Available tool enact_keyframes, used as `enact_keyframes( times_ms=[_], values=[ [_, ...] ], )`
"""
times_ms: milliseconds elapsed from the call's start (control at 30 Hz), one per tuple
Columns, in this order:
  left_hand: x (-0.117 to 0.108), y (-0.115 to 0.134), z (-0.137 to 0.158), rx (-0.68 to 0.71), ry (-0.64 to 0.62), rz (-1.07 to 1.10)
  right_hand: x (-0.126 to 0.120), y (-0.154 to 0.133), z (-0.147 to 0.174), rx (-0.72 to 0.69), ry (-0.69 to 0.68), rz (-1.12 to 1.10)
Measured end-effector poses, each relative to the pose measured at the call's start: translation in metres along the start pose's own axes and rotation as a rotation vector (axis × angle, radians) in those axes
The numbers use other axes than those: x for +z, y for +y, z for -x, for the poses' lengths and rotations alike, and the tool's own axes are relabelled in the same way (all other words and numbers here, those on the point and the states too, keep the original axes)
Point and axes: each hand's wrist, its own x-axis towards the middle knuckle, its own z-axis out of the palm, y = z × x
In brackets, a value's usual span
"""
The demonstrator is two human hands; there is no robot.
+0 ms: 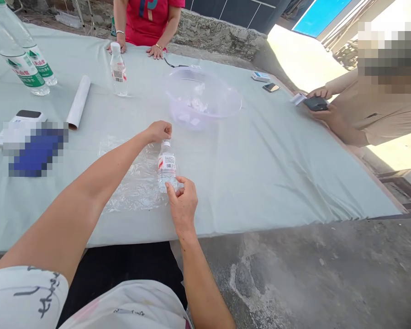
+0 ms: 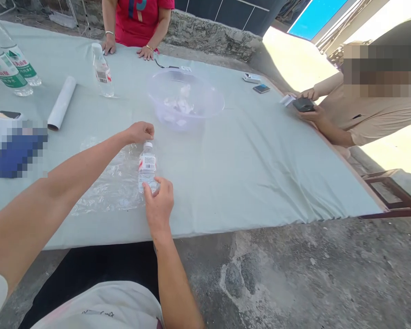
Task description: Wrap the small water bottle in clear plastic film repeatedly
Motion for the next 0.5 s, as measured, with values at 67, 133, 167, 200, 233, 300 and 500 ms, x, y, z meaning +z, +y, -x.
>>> enact_keyframes(
  times_ms=[67, 133, 167, 200, 233, 300, 500],
  values=[
    [-0.010, -0.012, 0.007, 0.022, 0.042, 0.116, 0.005, 0.001, 0.002, -0.100, 0.037, 0.016],
    [-0.016, -0.022, 0.014, 0.039, 0.081, 0.215, 0.011, 0.002, 0.004, -0.225, 0.055, 0.047],
    [-0.019, -0.025, 0.017, 0.045, 0.098, 0.253, 0.014, 0.003, 0.005, -0.299, 0.064, 0.068],
    [-0.021, -0.029, 0.020, 0.050, 0.116, 0.292, 0.018, 0.003, 0.007, -0.378, 0.074, 0.093],
    [-0.024, -0.032, 0.023, 0.057, 0.134, 0.339, 0.022, 0.003, 0.009, -0.458, 0.087, 0.124],
    [-0.031, -0.039, 0.029, 0.076, 0.162, 0.452, 0.029, 0.001, 0.015, -0.612, 0.112, 0.204],
    [-0.069, -0.084, 0.071, 0.141, 0.194, 0.593, 0.038, -0.005, 0.031, -0.787, 0.064, 0.347]
  ],
)
